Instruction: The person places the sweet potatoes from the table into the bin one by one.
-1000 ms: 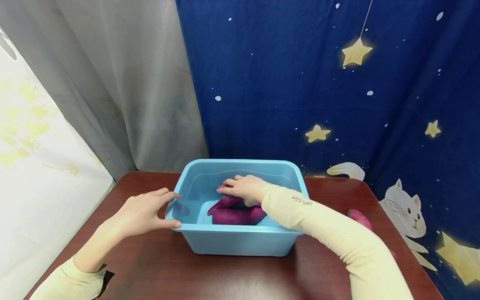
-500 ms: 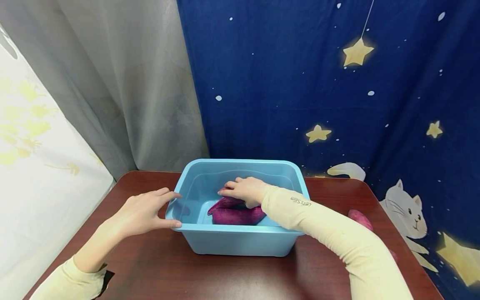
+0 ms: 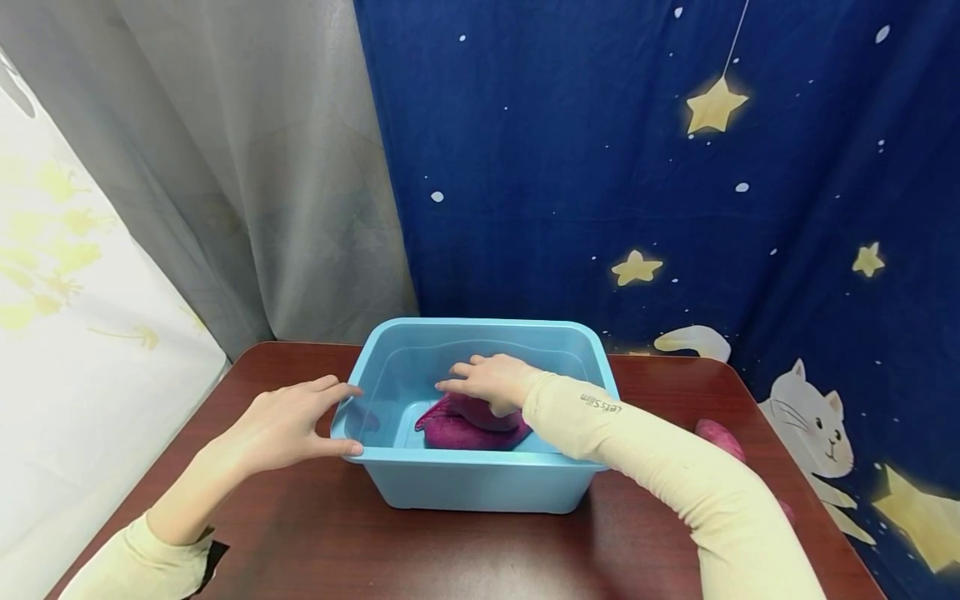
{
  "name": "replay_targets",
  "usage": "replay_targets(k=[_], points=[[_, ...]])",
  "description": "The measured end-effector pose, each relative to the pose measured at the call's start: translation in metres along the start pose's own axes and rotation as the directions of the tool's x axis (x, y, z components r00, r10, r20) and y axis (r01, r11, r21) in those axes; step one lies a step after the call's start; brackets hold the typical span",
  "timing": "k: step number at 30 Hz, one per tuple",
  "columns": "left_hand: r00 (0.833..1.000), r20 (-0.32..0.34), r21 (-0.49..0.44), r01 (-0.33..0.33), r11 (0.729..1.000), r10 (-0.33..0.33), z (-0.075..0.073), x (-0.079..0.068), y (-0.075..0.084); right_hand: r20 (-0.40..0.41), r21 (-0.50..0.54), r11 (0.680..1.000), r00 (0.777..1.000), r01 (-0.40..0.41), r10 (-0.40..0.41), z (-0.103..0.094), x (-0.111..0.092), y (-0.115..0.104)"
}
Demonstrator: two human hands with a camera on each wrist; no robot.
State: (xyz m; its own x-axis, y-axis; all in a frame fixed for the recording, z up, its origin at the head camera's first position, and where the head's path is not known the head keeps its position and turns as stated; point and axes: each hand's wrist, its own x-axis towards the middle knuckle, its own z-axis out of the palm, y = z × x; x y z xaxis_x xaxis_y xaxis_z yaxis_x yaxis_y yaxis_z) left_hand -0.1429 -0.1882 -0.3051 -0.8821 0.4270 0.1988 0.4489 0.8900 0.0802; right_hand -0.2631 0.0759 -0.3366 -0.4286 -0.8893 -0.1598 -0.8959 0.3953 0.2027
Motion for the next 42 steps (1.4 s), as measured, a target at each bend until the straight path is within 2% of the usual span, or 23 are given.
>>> replay_targets(k=[17, 23, 29, 42], points=[[1.000, 0.007, 0.002, 0.003, 1.000, -0.003, -0.001, 0.000, 0.002, -0.002, -0.003, 1.000, 1.000, -0.014, 0.014, -0.004, -0.002, 0.000], [1.000, 0.002, 0.006, 0.000, 1.000, 0.000, -0.001, 0.000, 0.002, -0.003, -0.006, 0.999, 0.999, -0.045, 0.045, -0.012, -0.002, 0.002], [1.000, 0.005, 0.004, 0.001, 1.000, -0.001, -0.001, -0.001, 0.002, -0.031, -0.037, 0.999, 0.999, -0.039, 0.038, -0.018, -0.004, 0.006], [1.000, -0.003, 0.000, 0.000, 1.000, 0.000, 0.000, -0.002, 0.002, -0.063, 0.001, 0.998, 0.996, -0.061, 0.061, -0.042, -0.019, 0.013]])
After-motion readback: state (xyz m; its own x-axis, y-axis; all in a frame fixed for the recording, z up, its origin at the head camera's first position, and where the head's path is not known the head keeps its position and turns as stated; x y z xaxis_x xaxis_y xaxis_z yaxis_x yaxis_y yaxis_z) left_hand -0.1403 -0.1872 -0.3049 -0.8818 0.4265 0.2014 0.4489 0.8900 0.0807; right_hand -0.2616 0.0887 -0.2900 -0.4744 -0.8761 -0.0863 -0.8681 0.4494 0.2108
